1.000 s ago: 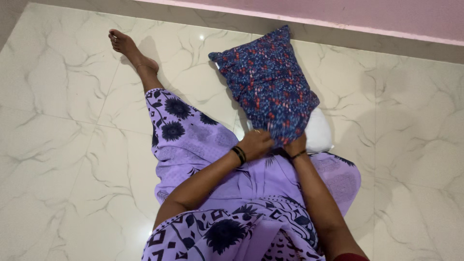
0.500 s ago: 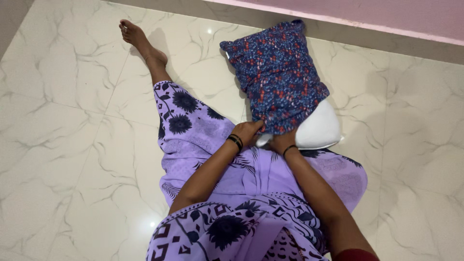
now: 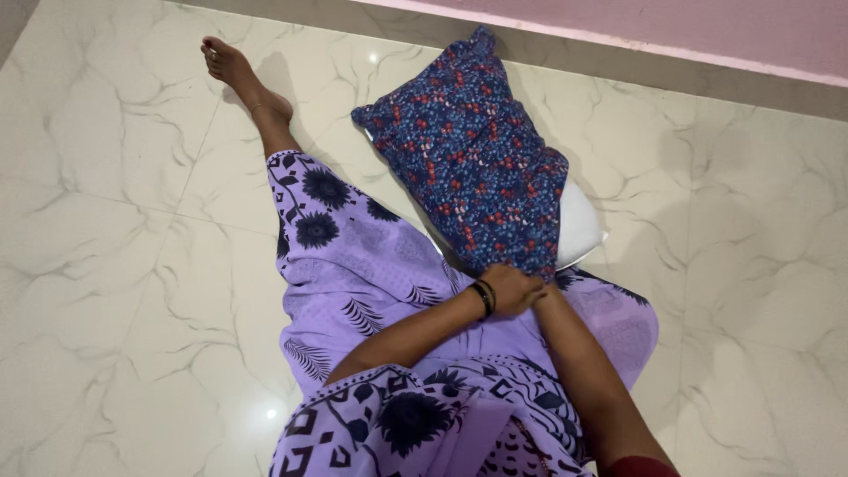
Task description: The person sits on the floor and puts pillowcases on pillows one by one. They first insert a white pillow into a green patterned pillowcase, then repeat the process with a blue floral pillowcase, smoothing each one after insertion.
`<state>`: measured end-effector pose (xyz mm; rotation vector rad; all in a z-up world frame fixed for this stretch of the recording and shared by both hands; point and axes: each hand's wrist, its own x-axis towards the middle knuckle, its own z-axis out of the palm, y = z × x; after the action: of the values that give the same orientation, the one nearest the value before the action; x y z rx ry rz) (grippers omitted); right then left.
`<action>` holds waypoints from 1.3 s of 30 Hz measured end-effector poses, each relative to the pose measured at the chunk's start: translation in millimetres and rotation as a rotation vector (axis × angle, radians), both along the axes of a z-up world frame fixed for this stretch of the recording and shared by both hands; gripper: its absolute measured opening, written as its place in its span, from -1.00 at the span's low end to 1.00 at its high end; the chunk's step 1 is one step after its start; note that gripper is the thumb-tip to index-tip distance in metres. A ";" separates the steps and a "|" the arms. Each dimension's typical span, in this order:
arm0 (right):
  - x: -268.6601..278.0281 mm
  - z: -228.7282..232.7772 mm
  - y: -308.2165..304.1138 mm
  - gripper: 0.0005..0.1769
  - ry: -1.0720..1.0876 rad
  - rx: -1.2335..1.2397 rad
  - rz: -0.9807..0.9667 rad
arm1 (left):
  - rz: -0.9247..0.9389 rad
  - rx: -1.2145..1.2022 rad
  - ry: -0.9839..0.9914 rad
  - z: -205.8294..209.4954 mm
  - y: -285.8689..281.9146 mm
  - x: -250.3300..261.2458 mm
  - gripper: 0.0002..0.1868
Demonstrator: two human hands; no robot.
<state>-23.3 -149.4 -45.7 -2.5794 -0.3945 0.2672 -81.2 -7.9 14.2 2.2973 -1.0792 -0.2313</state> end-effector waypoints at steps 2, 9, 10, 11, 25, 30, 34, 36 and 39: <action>8.5 11.5 -34.9 -0.11 0.195 0.118 0.008 | -0.015 -0.023 0.028 3.0 12.8 8.7 -0.73; 22.2 16.0 -136.9 -0.07 -0.078 -0.032 -1.020 | -0.105 0.144 0.058 27.7 33.7 24.5 -0.61; 28.2 9.1 -135.8 -0.06 -0.022 0.088 -1.110 | -0.089 0.212 0.083 34.1 33.0 25.2 -0.55; 30.4 0.6 -129.4 -0.05 0.076 0.305 -1.154 | -0.024 0.176 0.102 40.2 30.6 26.2 -0.54; -28.7 109.7 -6.7 -0.64 -0.349 1.010 -0.544 | 0.623 -0.612 0.120 13.3 25.9 19.1 0.31; -71.0 160.5 42.5 -0.42 -0.828 0.497 -0.118 | 0.521 -1.203 0.378 -50.7 44.9 31.6 0.05; -69.4 159.2 70.4 -0.31 -0.766 0.424 -0.078 | 0.841 -0.904 0.286 -85.2 64.3 45.0 -0.17; -65.4 143.8 79.0 -0.35 -0.621 0.493 -0.154 | 0.994 -0.745 0.243 -98.9 75.7 49.5 -0.27; -63.7 120.9 87.2 -0.28 -0.564 0.460 -0.088 | 1.188 -0.650 0.157 -119.0 92.2 66.5 -0.42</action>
<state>-87.0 -62.2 75.2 -2.1661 -0.4714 -0.5369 -14.7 84.2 -104.8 1.8785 0.3620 0.3581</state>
